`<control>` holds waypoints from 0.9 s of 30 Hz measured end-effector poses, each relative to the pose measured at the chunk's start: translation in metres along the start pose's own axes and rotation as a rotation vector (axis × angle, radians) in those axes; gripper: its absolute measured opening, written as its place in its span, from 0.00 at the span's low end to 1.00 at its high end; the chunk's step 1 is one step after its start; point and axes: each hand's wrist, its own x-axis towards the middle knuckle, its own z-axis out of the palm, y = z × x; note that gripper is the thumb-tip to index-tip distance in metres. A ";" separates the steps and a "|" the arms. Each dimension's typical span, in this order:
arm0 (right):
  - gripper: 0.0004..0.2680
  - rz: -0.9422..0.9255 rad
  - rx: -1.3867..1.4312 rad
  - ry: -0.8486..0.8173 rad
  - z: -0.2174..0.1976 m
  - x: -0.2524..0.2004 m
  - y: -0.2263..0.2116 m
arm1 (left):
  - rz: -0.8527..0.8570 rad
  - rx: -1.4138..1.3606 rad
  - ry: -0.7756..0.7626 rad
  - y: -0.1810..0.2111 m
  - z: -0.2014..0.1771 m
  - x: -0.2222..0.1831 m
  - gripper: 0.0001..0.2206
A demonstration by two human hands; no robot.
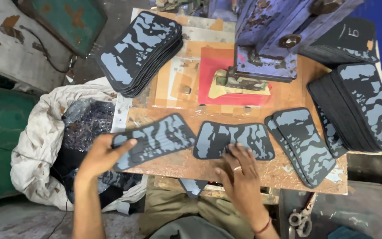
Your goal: Applying patterns to small fabric components using a manual press machine.
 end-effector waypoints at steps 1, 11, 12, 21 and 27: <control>0.15 0.050 -0.052 -0.007 -0.001 0.000 -0.007 | -0.028 -0.053 0.025 -0.008 -0.004 -0.003 0.11; 0.28 -0.072 -0.315 -0.121 0.025 0.129 0.032 | 0.064 -0.064 0.111 0.005 -0.001 -0.001 0.12; 0.28 -0.075 -0.316 -0.122 0.025 0.129 0.029 | 0.063 -0.067 0.113 0.005 -0.001 -0.003 0.12; 0.28 -0.020 -0.318 -0.074 0.039 0.124 0.017 | 0.103 -0.045 0.085 -0.002 -0.005 -0.001 0.12; 0.26 -0.099 -0.170 -0.100 0.020 0.088 0.015 | -0.074 -0.042 0.112 0.017 -0.001 -0.007 0.11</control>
